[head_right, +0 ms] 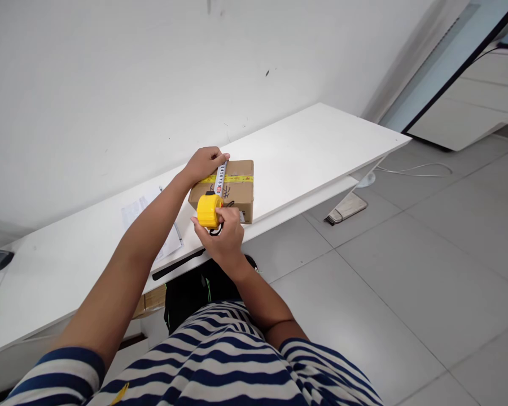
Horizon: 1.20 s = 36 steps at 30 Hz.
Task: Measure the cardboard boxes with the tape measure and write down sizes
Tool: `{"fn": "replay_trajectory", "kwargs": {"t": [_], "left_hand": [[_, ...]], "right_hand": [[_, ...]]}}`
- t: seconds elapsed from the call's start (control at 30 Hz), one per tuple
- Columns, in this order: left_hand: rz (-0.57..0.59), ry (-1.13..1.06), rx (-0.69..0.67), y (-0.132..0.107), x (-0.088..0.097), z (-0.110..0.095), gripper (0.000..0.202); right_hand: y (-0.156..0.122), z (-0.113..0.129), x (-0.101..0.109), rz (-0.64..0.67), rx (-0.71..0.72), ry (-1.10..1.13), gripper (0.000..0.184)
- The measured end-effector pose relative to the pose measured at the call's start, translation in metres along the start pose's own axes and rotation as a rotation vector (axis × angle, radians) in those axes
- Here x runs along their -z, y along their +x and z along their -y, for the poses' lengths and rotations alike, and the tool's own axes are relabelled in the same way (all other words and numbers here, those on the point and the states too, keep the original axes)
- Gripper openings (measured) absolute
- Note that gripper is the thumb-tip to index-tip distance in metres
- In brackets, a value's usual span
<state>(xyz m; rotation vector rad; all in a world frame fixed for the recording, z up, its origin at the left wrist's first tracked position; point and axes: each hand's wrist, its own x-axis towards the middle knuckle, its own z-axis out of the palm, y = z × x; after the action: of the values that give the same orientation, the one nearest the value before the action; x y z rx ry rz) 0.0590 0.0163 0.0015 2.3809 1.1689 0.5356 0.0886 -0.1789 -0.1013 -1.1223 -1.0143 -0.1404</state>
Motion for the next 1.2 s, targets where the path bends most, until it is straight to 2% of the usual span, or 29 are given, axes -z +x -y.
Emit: {"fn": "replay_trajectory", "kwargs": {"t": [0.2, 0.3, 0.37, 0.47, 0.57, 0.67, 0.73, 0.8, 0.87, 0.93, 1.0, 1.1, 1.2], "left_hand": [[-0.034, 0.04, 0.014, -0.001, -0.001, -0.001, 0.039], [-0.074, 0.053, -0.003, -0.003, -0.001, -0.002, 0.039], [-0.155, 0.051, -0.024, -0.006, 0.001, -0.003, 0.04], [-0.339, 0.018, -0.069, -0.019, 0.007, -0.007, 0.041], [-0.508, 0.028, -0.246, -0.044, 0.012, -0.016, 0.04], [-0.561, 0.072, -0.475, -0.077, 0.013, -0.031, 0.043], [-0.533, 0.052, -0.537, -0.099, 0.012, -0.042, 0.049], [-0.47, -0.001, -0.505, -0.117, 0.012, -0.052, 0.053], [-0.359, -0.061, -0.43, -0.124, 0.013, -0.058, 0.058], [-0.239, -0.104, -0.367, -0.121, 0.015, -0.056, 0.067], [-0.144, -0.079, -0.334, -0.108, 0.015, -0.047, 0.078], [0.003, 0.096, -0.289, -0.087, 0.012, -0.022, 0.085], [0.148, 0.21, -0.19, -0.086, 0.012, 0.011, 0.122]], "right_hand": [[-0.004, -0.003, 0.0, 0.018, -0.045, 0.009, 0.052], [-0.007, -0.004, -0.001, 0.008, -0.01, 0.007, 0.051], [-0.008, -0.005, -0.001, -0.004, -0.001, 0.015, 0.049], [-0.008, -0.014, -0.002, 0.01, -0.083, -0.02, 0.054], [-0.007, -0.028, -0.002, 0.006, -0.119, -0.052, 0.056], [-0.006, -0.04, 0.0, -0.045, -0.036, -0.039, 0.049], [-0.008, -0.044, 0.002, -0.095, 0.03, -0.016, 0.051], [-0.011, -0.044, 0.003, -0.138, 0.093, 0.024, 0.056], [-0.014, -0.045, 0.003, -0.153, 0.136, 0.077, 0.058], [-0.018, -0.045, 0.002, -0.148, 0.129, 0.128, 0.06], [-0.021, -0.045, 0.0, -0.149, 0.053, 0.163, 0.062], [-0.02, -0.04, 0.001, -0.168, -0.144, 0.219, 0.063], [-0.011, -0.036, 0.013, -0.196, -0.336, 0.273, 0.062]]}}
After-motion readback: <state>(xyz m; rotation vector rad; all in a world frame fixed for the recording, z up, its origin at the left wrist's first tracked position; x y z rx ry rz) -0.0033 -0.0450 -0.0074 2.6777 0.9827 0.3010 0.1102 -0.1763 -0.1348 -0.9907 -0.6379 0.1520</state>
